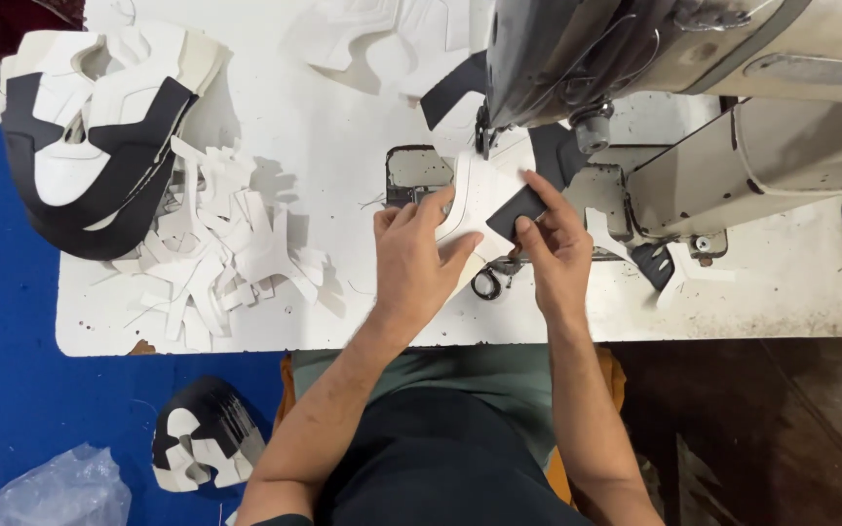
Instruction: The person aligns white and black shoe parts under a sewing machine needle and stitches them together. They repeatedly pick up shoe components, position them for sewing, and use scissors to trim excess material from the finished seams.
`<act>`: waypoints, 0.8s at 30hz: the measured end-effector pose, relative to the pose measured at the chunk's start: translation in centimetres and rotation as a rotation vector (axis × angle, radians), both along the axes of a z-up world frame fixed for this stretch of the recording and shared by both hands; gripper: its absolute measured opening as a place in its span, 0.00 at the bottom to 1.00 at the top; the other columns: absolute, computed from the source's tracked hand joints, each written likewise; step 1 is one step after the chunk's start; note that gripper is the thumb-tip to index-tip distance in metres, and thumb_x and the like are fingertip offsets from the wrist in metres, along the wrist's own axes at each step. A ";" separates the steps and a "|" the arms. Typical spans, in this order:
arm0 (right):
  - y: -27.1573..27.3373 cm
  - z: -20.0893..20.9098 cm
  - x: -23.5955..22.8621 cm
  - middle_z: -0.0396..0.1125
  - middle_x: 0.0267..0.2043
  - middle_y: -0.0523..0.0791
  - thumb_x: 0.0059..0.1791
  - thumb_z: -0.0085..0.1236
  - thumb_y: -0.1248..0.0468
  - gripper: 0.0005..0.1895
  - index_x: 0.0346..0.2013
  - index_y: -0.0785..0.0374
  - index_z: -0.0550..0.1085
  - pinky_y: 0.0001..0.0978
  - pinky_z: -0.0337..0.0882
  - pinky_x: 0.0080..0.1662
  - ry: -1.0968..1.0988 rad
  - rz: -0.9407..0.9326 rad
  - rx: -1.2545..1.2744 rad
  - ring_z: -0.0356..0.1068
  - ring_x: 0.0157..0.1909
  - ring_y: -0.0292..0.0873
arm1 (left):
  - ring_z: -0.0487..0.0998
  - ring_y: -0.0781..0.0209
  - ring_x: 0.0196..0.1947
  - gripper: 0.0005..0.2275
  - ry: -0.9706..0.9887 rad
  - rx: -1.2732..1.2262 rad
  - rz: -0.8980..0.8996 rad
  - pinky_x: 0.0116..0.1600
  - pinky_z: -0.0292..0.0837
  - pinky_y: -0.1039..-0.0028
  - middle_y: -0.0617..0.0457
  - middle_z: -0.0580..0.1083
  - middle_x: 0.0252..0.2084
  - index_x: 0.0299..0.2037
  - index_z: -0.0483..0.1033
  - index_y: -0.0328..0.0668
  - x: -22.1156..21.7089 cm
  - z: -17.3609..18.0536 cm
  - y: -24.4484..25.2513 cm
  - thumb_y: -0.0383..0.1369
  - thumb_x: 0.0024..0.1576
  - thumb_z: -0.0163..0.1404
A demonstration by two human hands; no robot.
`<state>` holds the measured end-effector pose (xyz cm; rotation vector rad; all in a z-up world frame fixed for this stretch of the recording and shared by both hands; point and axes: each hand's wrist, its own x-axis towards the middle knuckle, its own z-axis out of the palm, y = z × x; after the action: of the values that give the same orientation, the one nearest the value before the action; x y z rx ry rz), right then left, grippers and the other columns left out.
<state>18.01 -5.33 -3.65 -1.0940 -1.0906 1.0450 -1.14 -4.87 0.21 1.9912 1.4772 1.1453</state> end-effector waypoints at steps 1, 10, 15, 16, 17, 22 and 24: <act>0.1 0.2 0.2 0.68 0.32 0.39 0.54 0.61 0.68 0.26 0.67 0.65 0.70 0.23 0.70 0.37 -0.030 0.011 -0.026 0.66 0.33 0.30 | 0.78 0.53 0.40 0.25 -0.030 0.039 -0.008 0.58 0.60 0.60 0.47 0.78 0.37 0.57 0.74 0.39 0.0 -0.1 0.0 0.35 0.51 0.66; 0.7 1.2 1.1 0.68 0.26 0.38 0.52 0.62 0.69 0.24 0.64 0.65 0.73 0.24 0.70 0.31 -0.038 0.082 -0.103 0.68 0.27 0.31 | 0.75 0.53 0.36 0.21 -0.004 0.067 -0.010 0.56 0.61 0.61 0.49 0.78 0.35 0.55 0.77 0.37 -0.5 1.7 -0.1 0.33 0.52 0.64; 0.9 2.1 1.2 0.67 0.23 0.38 0.51 0.63 0.70 0.23 0.62 0.65 0.74 0.24 0.68 0.26 -0.212 0.065 -0.092 0.67 0.23 0.31 | 0.74 0.55 0.33 0.20 -0.033 0.029 -0.016 0.57 0.62 0.62 0.50 0.76 0.30 0.57 0.77 0.36 -0.4 0.3 0.1 0.32 0.55 0.63; 1.1 2.1 1.3 0.67 0.23 0.39 0.50 0.63 0.70 0.23 0.61 0.65 0.75 0.24 0.69 0.26 -0.211 0.063 -0.091 0.67 0.24 0.31 | 0.74 0.54 0.34 0.20 -0.062 0.056 -0.010 0.56 0.62 0.62 0.49 0.77 0.33 0.56 0.77 0.36 -0.3 0.1 0.2 0.32 0.54 0.63; 1.0 2.1 1.3 0.67 0.23 0.39 0.50 0.63 0.71 0.23 0.61 0.65 0.75 0.23 0.70 0.27 -0.206 0.060 -0.093 0.68 0.24 0.30 | 0.74 0.54 0.35 0.20 -0.087 0.079 -0.005 0.55 0.62 0.62 0.49 0.78 0.35 0.55 0.77 0.35 -0.3 -0.1 0.2 0.32 0.53 0.63; 2.2 2.2 2.0 0.71 0.25 0.41 0.50 0.63 0.71 0.22 0.60 0.67 0.75 0.24 0.71 0.29 -0.178 0.082 -0.082 0.71 0.26 0.32 | 0.75 0.53 0.37 0.20 -0.057 0.119 0.038 0.54 0.63 0.61 0.48 0.78 0.38 0.55 0.76 0.32 0.8 0.9 0.2 0.31 0.54 0.62; 3.1 2.8 2.1 0.71 0.25 0.41 0.50 0.63 0.71 0.22 0.60 0.67 0.75 0.24 0.72 0.29 -0.178 0.081 -0.067 0.71 0.26 0.32 | 0.75 0.53 0.37 0.20 -0.037 0.139 0.047 0.54 0.63 0.60 0.47 0.78 0.38 0.55 0.76 0.31 1.3 1.3 0.8 0.31 0.54 0.62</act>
<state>20.06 -2.24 -0.84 -1.2226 -1.2580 1.0696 0.16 -4.10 1.56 2.0242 1.4693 1.3307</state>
